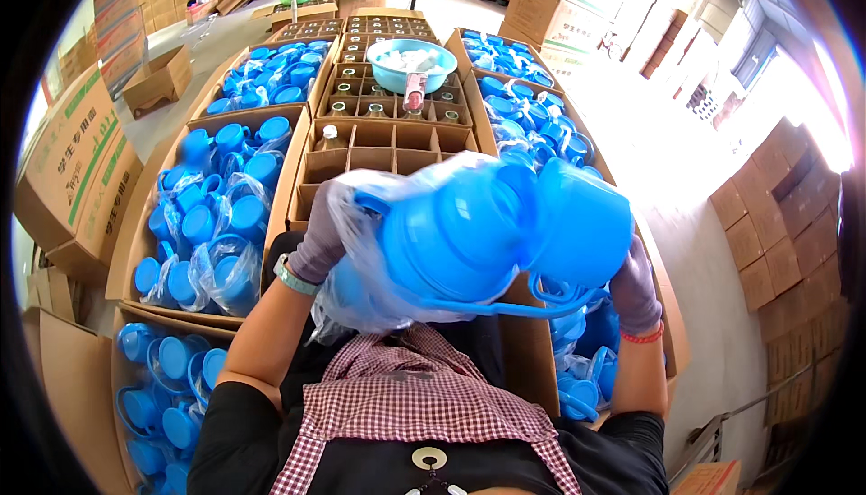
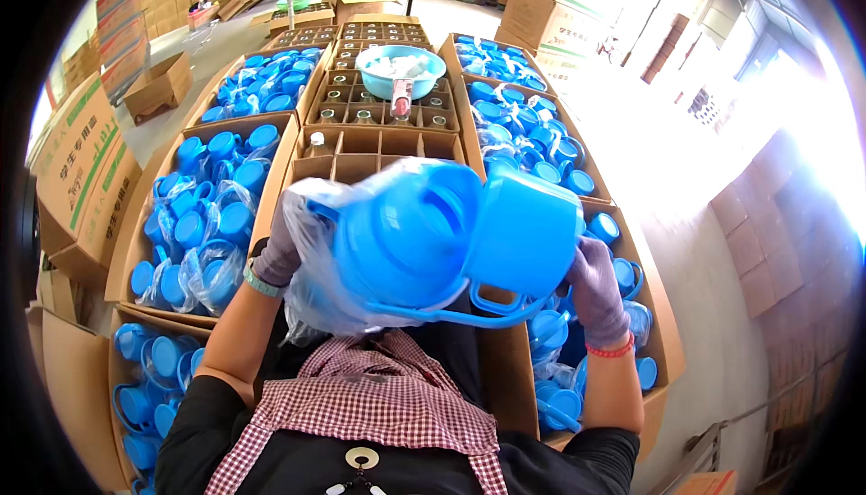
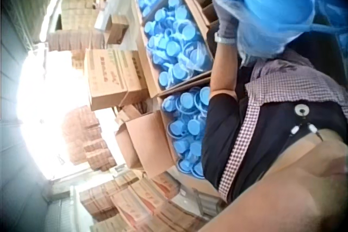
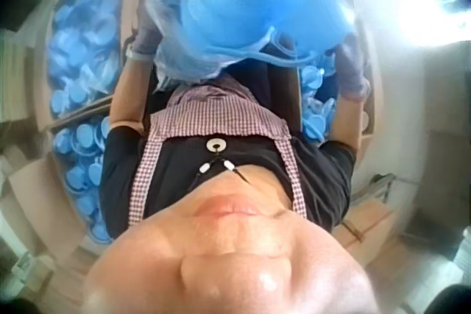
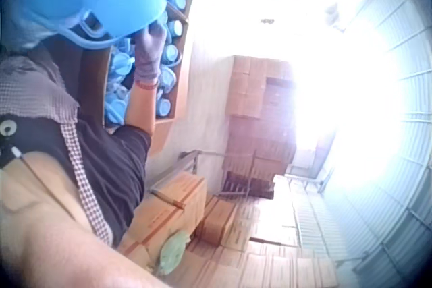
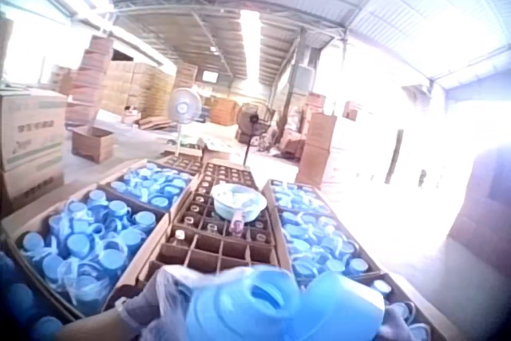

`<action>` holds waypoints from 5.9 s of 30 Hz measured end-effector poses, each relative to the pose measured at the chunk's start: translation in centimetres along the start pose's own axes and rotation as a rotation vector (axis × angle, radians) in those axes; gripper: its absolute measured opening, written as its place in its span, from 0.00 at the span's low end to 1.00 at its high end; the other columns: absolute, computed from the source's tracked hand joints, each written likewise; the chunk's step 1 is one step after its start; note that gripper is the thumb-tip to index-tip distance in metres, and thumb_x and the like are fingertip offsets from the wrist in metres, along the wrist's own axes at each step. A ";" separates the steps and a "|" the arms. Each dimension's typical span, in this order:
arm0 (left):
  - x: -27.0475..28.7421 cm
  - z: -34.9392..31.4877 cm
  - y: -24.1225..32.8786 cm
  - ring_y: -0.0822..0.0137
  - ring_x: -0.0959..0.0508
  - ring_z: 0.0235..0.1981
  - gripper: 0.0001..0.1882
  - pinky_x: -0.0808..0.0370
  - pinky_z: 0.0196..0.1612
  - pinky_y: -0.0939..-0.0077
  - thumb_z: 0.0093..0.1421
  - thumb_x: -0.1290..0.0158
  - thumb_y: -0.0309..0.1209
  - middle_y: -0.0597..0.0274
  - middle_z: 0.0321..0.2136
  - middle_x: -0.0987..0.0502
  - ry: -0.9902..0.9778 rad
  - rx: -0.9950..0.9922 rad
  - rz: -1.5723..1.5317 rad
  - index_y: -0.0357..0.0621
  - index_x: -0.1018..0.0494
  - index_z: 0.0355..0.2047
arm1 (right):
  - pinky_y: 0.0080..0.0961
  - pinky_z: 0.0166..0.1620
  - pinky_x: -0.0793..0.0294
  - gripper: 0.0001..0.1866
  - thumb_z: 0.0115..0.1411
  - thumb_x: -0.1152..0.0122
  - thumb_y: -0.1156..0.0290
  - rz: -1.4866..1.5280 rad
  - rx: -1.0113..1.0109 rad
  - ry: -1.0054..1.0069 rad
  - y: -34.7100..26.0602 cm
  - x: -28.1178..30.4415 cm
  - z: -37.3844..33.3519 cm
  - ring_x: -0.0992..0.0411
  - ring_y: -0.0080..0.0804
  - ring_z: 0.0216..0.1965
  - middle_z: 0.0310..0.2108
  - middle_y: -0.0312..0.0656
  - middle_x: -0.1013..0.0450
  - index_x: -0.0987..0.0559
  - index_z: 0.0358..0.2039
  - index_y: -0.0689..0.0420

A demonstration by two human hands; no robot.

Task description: The person takes thermos components from boxes, assembles the inner flask and outer casing, adds a lid, and places the finished units into a divider box; they also cap a separate set of bottles from a bowl.

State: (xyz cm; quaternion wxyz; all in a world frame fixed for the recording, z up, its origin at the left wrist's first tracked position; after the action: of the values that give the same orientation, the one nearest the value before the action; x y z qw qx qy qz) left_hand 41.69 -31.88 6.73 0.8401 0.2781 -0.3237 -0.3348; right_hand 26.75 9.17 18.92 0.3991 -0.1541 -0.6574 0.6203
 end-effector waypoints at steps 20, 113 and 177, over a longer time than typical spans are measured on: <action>-6.3 -6.4 -3.1 0.61 0.23 0.55 0.21 0.26 0.63 0.65 0.72 0.51 0.36 0.55 0.56 0.25 0.101 0.885 -1.338 0.39 0.31 0.61 | 0.70 0.73 0.70 0.42 0.35 0.18 0.42 -0.263 0.693 -0.170 6.9 -11.7 8.6 0.53 0.59 0.76 0.53 0.38 0.24 0.26 0.47 0.47; -2.6 6.9 -31.5 0.52 0.27 0.63 0.40 0.29 0.66 0.52 0.74 0.67 0.62 0.46 0.62 0.27 -0.327 1.041 -1.590 0.38 0.34 0.66 | 0.61 0.69 0.45 0.33 0.71 0.52 0.42 -0.154 0.867 0.323 11.7 -18.5 18.5 0.38 0.57 0.68 0.69 0.56 0.39 0.28 0.64 0.55; 3.3 5.7 -30.9 0.43 0.38 0.70 0.56 0.47 0.72 0.31 0.54 0.27 0.40 0.49 0.71 0.40 0.656 0.352 -1.591 0.49 0.51 0.74 | 0.38 0.46 0.20 0.17 0.66 0.41 0.60 -0.770 0.472 -1.400 6.7 -35.4 51.3 0.19 0.41 0.43 0.41 0.52 0.19 0.18 0.48 0.57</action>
State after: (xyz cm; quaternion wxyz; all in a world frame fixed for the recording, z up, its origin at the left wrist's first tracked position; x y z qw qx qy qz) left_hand 27.63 -54.95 -9.60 0.3532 0.6290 0.1770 -0.6695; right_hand 10.51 -49.78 5.39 0.1042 0.5904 -0.6130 0.5145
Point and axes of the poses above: each hand's wrist, its own z-axis towards the middle knuckle, its own x-axis out of the back of the hand, y = z × x, the point moved 2 cm from there along z, towards the middle knuckle
